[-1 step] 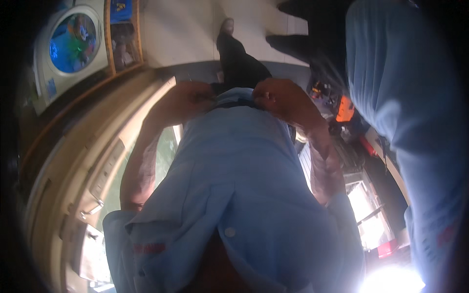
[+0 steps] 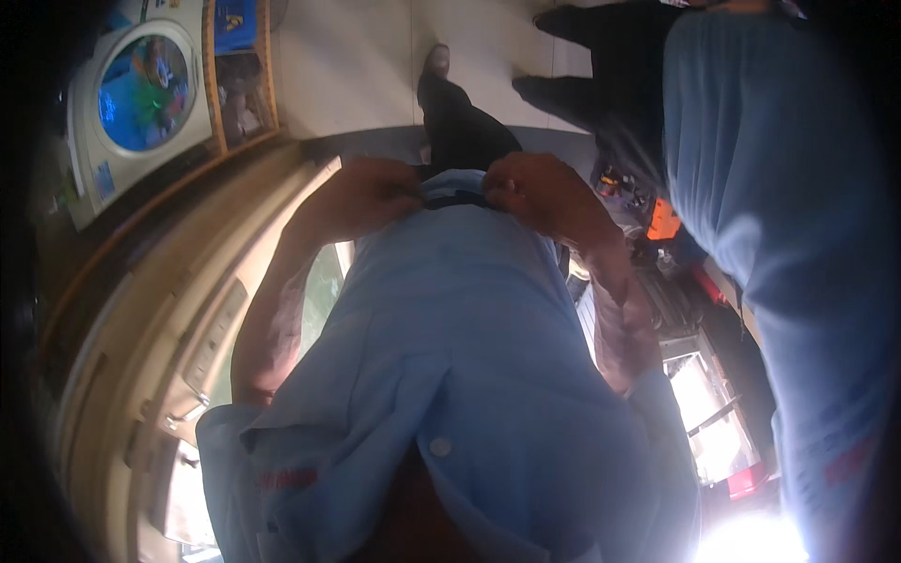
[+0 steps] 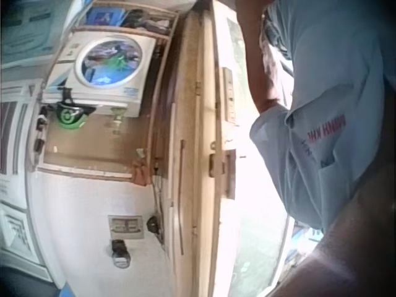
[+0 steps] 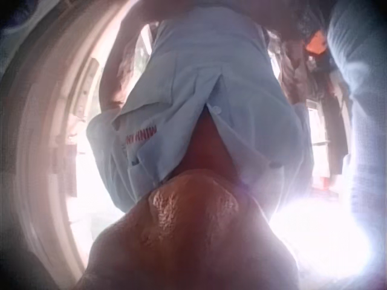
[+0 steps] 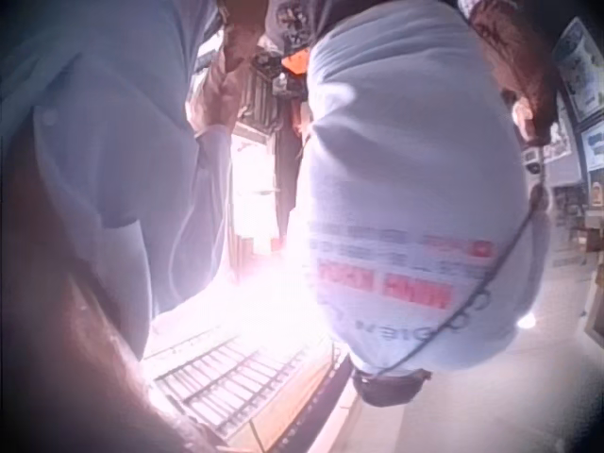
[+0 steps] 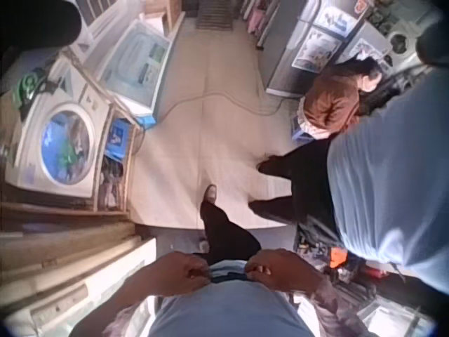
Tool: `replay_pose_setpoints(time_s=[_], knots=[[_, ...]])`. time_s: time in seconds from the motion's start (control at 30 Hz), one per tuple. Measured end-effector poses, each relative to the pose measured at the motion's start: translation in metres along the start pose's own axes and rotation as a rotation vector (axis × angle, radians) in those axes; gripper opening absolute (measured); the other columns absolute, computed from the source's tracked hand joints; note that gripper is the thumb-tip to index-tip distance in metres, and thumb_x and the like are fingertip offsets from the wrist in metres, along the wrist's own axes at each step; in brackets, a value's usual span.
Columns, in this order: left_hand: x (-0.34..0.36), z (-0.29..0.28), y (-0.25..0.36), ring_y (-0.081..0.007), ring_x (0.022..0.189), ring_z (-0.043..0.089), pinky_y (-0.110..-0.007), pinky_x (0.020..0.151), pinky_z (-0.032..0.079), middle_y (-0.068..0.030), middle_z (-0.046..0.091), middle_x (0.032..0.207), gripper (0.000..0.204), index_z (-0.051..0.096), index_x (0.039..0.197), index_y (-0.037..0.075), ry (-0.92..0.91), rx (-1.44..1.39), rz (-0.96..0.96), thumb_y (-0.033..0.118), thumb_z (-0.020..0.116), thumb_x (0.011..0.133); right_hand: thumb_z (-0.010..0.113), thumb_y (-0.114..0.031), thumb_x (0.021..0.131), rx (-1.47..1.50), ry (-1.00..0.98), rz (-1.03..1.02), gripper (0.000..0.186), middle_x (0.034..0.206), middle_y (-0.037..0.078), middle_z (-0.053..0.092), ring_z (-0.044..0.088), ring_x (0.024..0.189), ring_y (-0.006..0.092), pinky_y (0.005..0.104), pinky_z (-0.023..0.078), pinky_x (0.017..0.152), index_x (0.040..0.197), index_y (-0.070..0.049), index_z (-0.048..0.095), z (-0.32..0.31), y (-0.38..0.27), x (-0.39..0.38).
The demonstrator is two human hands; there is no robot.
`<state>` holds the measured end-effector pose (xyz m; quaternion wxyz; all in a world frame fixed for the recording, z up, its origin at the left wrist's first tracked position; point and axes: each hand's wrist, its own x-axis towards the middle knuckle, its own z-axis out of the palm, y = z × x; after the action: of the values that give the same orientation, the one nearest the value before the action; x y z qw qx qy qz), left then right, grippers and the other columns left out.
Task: The person disassembles a wall-mounted air conditioner unit using a screwdriver. They remove the front cover, filters, and internal components, then reassemble the unit.
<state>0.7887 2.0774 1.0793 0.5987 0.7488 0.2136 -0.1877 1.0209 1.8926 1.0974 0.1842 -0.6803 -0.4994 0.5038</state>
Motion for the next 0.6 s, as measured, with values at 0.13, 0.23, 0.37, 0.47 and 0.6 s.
replay_pose_setpoints(time_s=[0.13,0.23,0.37,0.47,0.6], knots=[[0.075,-0.055,0.027,-0.0318,0.085,0.073,-0.044,0.079,0.057,-0.0156,0.075,0.093,0.025,0.075,0.106,0.007,-0.147,0.124,0.037,0.026,0.07,0.089,0.071,-0.024,0.087,-0.093,-0.008,0.013,0.02,0.097,0.012,0.073,0.07,0.089,0.0335,0.044,0.054,0.082,0.101,-0.009,0.076,-0.045,0.003,0.062],[0.126,-0.109,0.052,-0.0334,0.082,0.072,-0.046,0.078,0.056,-0.02,0.073,0.092,0.028,0.073,0.105,0.004,-0.227,0.234,0.142,0.028,0.066,0.092,0.071,-0.026,0.085,-0.162,-0.139,0.208,0.025,0.101,0.014,0.074,0.071,0.094,0.0348,0.0448,0.055,0.084,0.102,-0.009,0.078,-0.085,-0.004,0.107],[0.196,-0.164,0.072,-0.028,0.086,0.071,-0.042,0.079,0.056,-0.0192,0.074,0.092,0.039,0.071,0.104,-0.001,-0.33,0.127,0.147,0.035,0.069,0.089,0.071,-0.03,0.085,-0.019,-0.207,0.188,0.032,0.107,0.013,0.077,0.073,0.099,0.0309,0.0412,0.056,0.087,0.11,-0.011,0.08,-0.138,0.011,0.149],[0.247,-0.197,0.08,-0.0267,0.088,0.071,-0.041,0.081,0.055,-0.0185,0.075,0.096,0.047,0.072,0.105,-0.004,-0.421,0.28,0.26,0.039,0.072,0.086,0.071,-0.031,0.084,0.11,-0.184,0.252,0.036,0.109,0.012,0.078,0.073,0.098,0.0252,0.0385,0.056,0.086,0.113,-0.01,0.079,-0.178,0.004,0.166],[0.312,-0.254,0.106,-0.0327,0.111,0.069,-0.043,0.099,0.052,-0.0224,0.073,0.119,0.059,0.071,0.122,0.0,-0.786,0.448,0.1,0.048,0.074,0.087,0.074,-0.031,0.082,0.271,-0.183,0.223,0.041,0.106,0.012,0.078,0.069,0.094,0.021,0.0378,0.053,0.085,0.114,-0.005,0.076,-0.205,0.022,0.217]])
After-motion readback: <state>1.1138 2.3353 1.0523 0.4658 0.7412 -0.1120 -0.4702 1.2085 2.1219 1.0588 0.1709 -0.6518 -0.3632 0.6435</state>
